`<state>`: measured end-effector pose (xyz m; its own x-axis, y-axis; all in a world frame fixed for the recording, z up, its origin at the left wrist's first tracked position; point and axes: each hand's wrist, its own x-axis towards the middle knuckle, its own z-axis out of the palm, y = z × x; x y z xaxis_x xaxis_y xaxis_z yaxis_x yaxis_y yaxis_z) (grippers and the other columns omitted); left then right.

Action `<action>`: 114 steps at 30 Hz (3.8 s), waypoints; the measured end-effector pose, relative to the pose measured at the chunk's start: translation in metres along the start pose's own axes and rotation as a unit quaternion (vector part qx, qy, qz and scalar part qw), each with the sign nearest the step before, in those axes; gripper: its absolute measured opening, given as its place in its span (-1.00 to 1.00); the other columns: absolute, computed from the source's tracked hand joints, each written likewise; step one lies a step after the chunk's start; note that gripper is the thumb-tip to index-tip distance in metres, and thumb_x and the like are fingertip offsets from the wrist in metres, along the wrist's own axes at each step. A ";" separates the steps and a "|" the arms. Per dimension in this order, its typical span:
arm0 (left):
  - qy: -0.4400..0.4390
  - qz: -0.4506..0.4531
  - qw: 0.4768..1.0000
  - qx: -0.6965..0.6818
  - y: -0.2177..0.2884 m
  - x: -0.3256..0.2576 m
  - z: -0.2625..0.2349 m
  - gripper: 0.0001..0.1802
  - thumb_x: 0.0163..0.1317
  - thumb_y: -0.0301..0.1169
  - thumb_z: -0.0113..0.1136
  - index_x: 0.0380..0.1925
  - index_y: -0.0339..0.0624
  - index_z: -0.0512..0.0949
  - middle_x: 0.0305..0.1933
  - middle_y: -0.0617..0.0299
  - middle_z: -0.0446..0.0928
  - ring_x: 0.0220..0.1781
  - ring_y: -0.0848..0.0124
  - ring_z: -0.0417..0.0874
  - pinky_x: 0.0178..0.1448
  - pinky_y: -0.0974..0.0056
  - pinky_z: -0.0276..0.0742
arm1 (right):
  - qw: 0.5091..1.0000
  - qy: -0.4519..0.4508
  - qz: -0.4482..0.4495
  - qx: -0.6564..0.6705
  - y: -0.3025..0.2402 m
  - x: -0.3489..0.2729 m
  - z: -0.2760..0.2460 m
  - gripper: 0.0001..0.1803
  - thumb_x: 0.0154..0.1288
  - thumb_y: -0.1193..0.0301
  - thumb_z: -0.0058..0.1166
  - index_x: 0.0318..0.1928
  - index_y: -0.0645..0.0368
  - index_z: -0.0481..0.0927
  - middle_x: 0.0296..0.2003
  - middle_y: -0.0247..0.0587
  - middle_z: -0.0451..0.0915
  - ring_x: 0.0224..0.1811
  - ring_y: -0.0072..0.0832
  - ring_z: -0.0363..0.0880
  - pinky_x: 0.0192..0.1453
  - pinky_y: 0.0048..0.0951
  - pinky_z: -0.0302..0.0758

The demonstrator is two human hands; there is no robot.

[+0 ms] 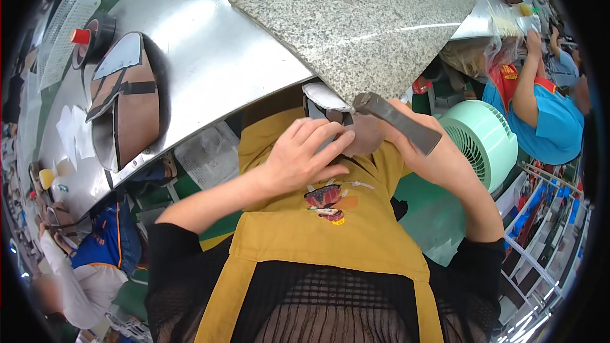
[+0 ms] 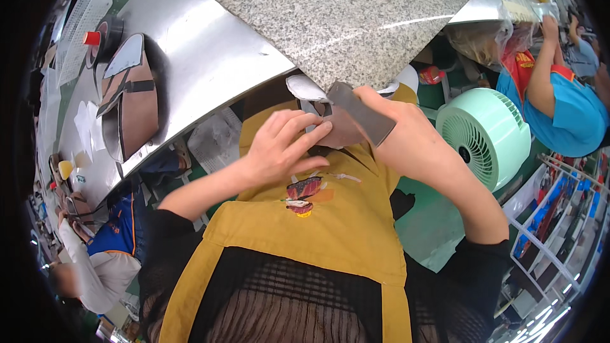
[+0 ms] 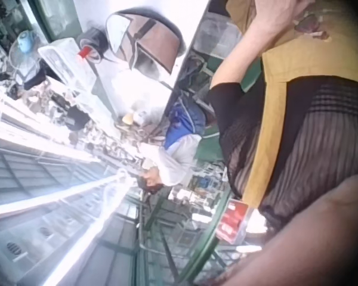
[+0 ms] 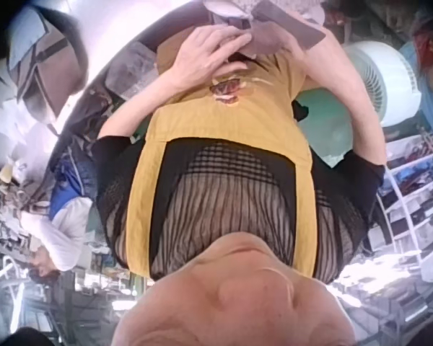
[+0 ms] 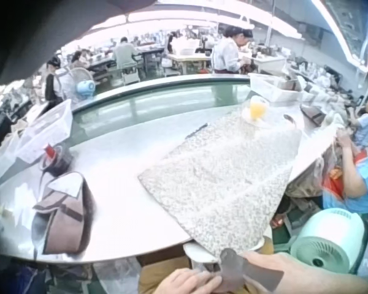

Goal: The person assembles slipper shoes on a factory assembly line. They apply glue to the sole of the slipper using a yellow bottle, then use a hammer to secure the upper part to the sole. The process is repeated for a second slipper.

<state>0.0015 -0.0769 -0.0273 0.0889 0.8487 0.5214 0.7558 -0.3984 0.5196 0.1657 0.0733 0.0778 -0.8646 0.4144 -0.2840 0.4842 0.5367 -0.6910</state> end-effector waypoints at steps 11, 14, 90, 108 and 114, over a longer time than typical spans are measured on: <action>0.085 -0.089 0.992 0.009 0.015 -0.006 0.023 -0.55 -0.08 -0.67 0.17 -0.11 -0.12 0.58 -0.15 0.17 0.50 -0.21 0.21 0.57 -0.22 0.23 0.55 | 0.997 0.063 0.002 0.044 0.017 -0.012 -0.003 -0.75 0.40 0.43 -0.11 -0.01 0.29 0.50 -0.33 0.02 0.51 -0.30 -0.21 0.52 -0.15 -0.30 0.44; 0.105 -0.086 0.991 0.016 0.015 -0.006 0.019 -0.60 -0.07 -0.62 0.14 -0.15 -0.08 0.60 -0.21 0.22 0.50 -0.22 0.26 0.57 -0.24 0.27 0.55 | 0.997 0.065 0.022 0.044 0.020 -0.004 -0.012 -0.76 0.39 0.42 -0.08 -0.06 0.31 0.51 -0.39 0.03 0.48 -0.36 -0.21 0.47 -0.19 -0.30 0.42; 0.243 -0.325 0.914 -0.017 -0.094 0.047 -0.104 -0.77 0.28 -0.45 0.12 -0.08 -0.17 0.61 -0.03 0.13 0.57 -0.01 0.31 0.56 0.08 0.27 0.46 | 0.873 0.091 -0.431 -0.208 -0.120 -0.015 -0.118 -0.72 0.04 0.37 0.13 -0.17 0.03 0.48 -0.29 -0.30 0.49 -0.44 -0.41 0.33 -0.45 -0.37 0.20; 0.291 -0.324 0.896 -0.082 -0.112 0.020 -0.075 -0.77 0.33 -0.43 0.09 -0.05 -0.16 0.59 0.07 0.13 0.48 -0.01 0.39 0.54 -0.04 0.37 0.47 | 0.812 0.178 -0.556 -0.009 -0.119 -0.023 -0.093 -0.80 0.02 0.45 0.08 -0.27 0.09 0.46 -0.37 -0.26 0.45 -0.46 -0.36 0.35 -0.44 -0.35 0.24; 0.299 -0.330 0.892 -0.082 -0.114 0.011 -0.073 -0.77 0.34 -0.42 0.07 -0.05 -0.13 0.60 0.06 0.15 0.48 -0.12 0.46 0.51 -0.11 0.40 0.44 | 0.804 0.184 -0.566 -0.008 -0.120 -0.013 -0.086 -0.82 0.02 0.48 0.06 -0.30 0.11 0.45 -0.40 -0.25 0.44 -0.47 -0.35 0.36 -0.44 -0.35 0.26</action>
<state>-0.1312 -0.0475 -0.0316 -0.7389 0.5995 0.3078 0.4063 0.0320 0.9132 0.1306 0.0670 0.2215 -0.6558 -0.1575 0.7383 -0.5798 0.7315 -0.3589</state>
